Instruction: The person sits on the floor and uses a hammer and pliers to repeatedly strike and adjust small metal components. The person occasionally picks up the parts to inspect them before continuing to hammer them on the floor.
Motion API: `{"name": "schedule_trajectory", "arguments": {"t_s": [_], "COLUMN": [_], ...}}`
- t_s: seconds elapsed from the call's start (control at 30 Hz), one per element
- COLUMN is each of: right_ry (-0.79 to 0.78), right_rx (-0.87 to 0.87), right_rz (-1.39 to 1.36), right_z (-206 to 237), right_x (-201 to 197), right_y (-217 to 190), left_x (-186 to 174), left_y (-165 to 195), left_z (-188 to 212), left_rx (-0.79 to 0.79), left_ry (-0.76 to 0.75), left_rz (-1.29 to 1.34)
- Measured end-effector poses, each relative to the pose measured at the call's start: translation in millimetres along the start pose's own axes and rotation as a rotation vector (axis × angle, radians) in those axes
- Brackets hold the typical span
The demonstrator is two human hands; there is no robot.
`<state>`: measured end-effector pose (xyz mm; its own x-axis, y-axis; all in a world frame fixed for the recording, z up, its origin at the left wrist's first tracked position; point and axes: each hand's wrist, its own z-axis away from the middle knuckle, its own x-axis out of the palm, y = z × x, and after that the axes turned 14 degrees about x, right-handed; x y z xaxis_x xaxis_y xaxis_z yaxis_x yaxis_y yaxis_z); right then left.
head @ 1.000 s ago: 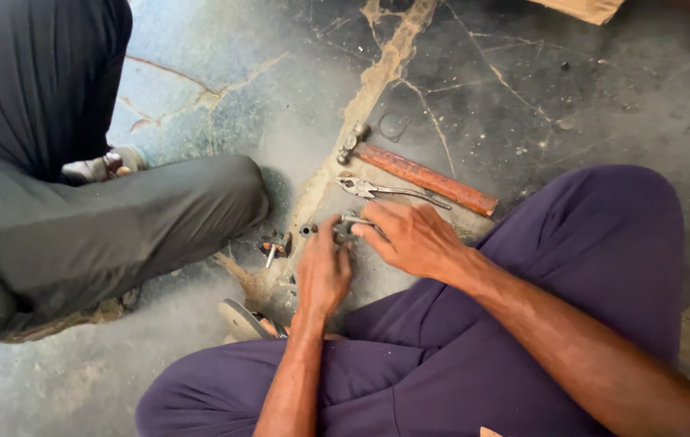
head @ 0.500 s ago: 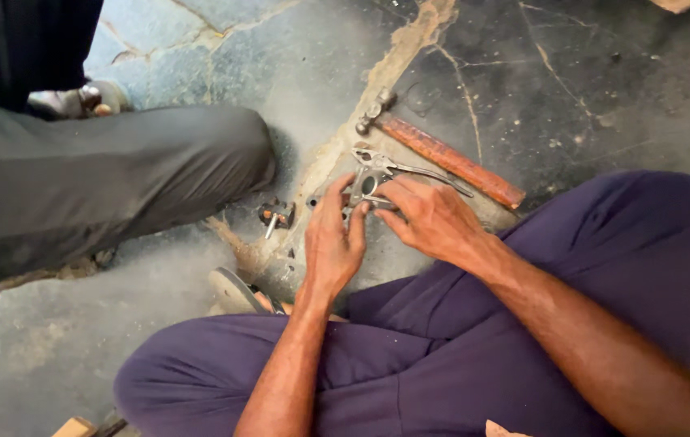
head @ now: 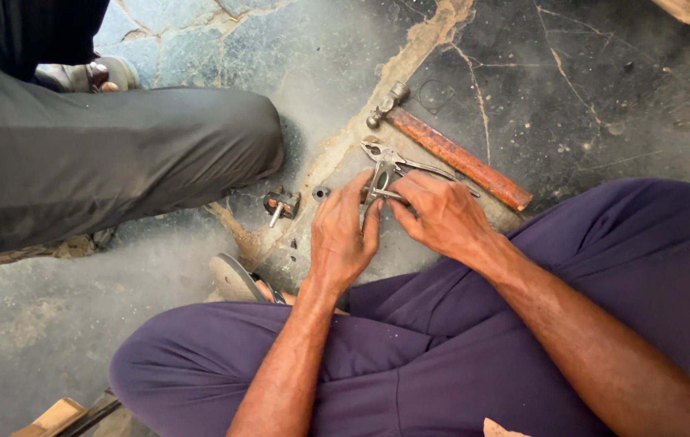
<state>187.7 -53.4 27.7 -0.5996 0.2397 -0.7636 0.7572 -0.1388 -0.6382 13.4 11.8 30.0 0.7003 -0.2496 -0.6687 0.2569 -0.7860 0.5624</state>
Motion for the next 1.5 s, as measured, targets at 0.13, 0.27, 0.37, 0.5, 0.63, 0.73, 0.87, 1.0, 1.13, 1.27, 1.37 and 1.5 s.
{"name": "schedule_trajectory", "arguments": {"t_s": [0.13, 0.27, 0.37, 0.5, 0.63, 0.73, 0.87, 1.0, 1.13, 1.27, 1.37, 1.5], "right_ry": [-0.014, -0.097, -0.152, -0.209, -0.152, -0.091, 0.083, 0.204, 0.109, 0.011, 0.011, -0.021], "right_rx": [0.010, 0.045, 0.063, 0.128, 0.264, 0.307, 0.152, -0.068, 0.034, 0.012, -0.032, -0.010], "right_rz": [-0.017, -0.050, -0.098, -0.087, -0.077, -0.116, -0.244, -0.292, -0.327, -0.414, -0.380, -0.347], "right_z": [-2, -5, -7, -7, -7, -10, -11, -7, -3, 1, 4, 5], "right_x": [-1, -1, -2, -1, -1, -1, -4, -6, -7, -6, -5, -5], "right_y": [-1, -1, 0, 0, 0, 2, 4, 3, 0, -3, -4, -6], "left_x": [-1, 0, 1, 5, 11, 15, 17, 17, 16, 15, 14, 13], "left_y": [1, 0, -2, -6, -13, -19, -24, -23, -22, -21, -20, -19], "left_z": [0, 2, 3, 6, 9, 11, 16, 17, 16, 15, 14, 14], "left_rx": [0.027, 0.034, 0.029, 0.073, -0.061, -0.044, 0.006, -0.005, -0.035, -0.052, -0.082, -0.116], "left_ry": [-0.006, -0.009, -0.026, -0.058, -0.253, -0.353, -0.356, -0.339, -0.333, -0.293, -0.280, -0.288], "left_rz": [-0.038, -0.054, -0.059, -0.099, -0.147, -0.229, -0.283, -0.287, -0.256, -0.215, -0.176, -0.175]}}
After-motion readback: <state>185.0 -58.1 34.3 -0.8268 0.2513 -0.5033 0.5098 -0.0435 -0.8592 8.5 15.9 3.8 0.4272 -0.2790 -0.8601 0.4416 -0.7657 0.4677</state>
